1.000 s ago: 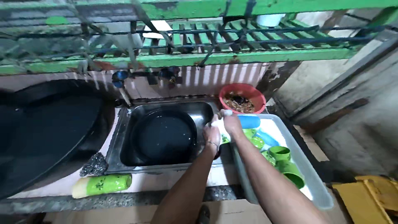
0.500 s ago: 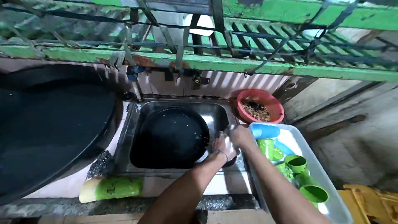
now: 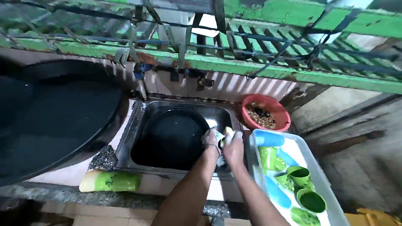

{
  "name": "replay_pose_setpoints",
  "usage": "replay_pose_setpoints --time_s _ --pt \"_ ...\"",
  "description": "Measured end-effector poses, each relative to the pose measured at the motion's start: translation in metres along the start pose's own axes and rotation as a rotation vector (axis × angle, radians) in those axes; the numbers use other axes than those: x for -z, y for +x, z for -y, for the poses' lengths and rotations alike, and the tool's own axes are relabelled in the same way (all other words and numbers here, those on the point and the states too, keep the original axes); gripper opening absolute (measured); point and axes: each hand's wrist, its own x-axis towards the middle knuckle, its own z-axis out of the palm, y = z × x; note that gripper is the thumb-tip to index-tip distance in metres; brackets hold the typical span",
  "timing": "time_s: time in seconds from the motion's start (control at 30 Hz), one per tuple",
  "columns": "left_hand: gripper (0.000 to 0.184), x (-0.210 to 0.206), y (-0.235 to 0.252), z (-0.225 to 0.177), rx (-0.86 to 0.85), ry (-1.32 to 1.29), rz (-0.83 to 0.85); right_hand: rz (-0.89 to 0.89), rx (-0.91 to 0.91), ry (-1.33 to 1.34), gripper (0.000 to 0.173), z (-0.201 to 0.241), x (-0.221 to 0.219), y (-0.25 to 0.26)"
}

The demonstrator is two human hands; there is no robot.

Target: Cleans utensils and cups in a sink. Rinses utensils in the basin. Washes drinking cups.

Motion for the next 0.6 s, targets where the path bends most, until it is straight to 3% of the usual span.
replay_pose_setpoints --time_s 0.1,0.17,0.2,0.27,0.37,0.43,0.53,0.6 --pt "0.051 -0.004 -0.004 0.002 0.064 -0.066 -0.005 -0.039 0.167 -0.208 0.048 -0.015 0.000 -0.012" --pt "0.052 -0.007 -0.004 0.015 0.074 0.015 0.003 -0.066 0.473 -0.281 0.040 -0.043 0.007 -0.007" --pt "0.049 -0.007 -0.001 0.018 0.020 0.195 0.020 -0.067 0.637 -0.298 0.035 -0.054 0.012 -0.004" --pt "0.042 0.003 0.005 0.022 -0.159 0.830 0.120 0.012 0.875 -0.314 0.027 -0.066 0.019 -0.003" --pt "0.045 0.014 -0.016 0.022 -0.345 1.251 0.182 0.343 0.941 -0.501 0.047 -0.072 0.040 -0.002" --pt "0.040 0.011 -0.043 0.014 -0.370 1.268 0.197 0.434 0.993 -0.602 0.067 -0.079 0.049 -0.001" --pt "0.040 0.008 -0.042 0.024 -0.359 1.239 0.169 0.269 1.138 -0.611 0.052 -0.091 0.049 0.004" --pt "0.037 0.007 -0.041 0.026 -0.385 1.132 0.189 0.279 1.162 -0.554 0.041 -0.094 0.050 0.005"
